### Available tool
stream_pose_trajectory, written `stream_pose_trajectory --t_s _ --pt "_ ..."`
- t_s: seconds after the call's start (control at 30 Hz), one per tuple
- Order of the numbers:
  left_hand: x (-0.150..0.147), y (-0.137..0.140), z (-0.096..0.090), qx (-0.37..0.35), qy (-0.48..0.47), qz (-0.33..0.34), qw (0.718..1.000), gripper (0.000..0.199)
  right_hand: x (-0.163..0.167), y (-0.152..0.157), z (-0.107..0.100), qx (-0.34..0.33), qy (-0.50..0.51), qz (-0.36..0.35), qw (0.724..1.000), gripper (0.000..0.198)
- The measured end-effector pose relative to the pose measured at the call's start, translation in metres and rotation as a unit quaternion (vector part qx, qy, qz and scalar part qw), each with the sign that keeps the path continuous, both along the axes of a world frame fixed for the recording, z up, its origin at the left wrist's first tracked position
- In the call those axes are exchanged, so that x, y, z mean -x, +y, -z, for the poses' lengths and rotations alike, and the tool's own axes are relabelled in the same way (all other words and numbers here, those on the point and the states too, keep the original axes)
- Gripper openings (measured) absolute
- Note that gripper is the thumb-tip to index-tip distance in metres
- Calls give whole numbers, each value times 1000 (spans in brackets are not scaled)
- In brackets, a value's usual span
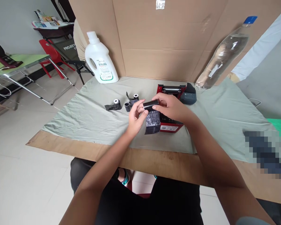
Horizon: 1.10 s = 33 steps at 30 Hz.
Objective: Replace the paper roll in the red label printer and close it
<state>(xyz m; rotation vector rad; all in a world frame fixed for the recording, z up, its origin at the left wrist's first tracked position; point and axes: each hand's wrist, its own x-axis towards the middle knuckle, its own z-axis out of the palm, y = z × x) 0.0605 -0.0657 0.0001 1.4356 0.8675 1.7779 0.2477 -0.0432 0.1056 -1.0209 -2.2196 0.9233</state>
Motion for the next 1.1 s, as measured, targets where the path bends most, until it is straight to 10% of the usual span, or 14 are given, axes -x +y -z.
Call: stream_pose_trajectory --t_s 0.63,0.83,1.1 --pt "-9 4 3 91 -87 56 990 60 18 4 -4 -83 5 93 992 19" --pt "-17 7 21 214 -55 38 975 26 89 80 -28 -232 -233 133 935 38" --pt "-18 11 27 213 -1 45 976 13 157 157 24 -64 -472 137 869 49"
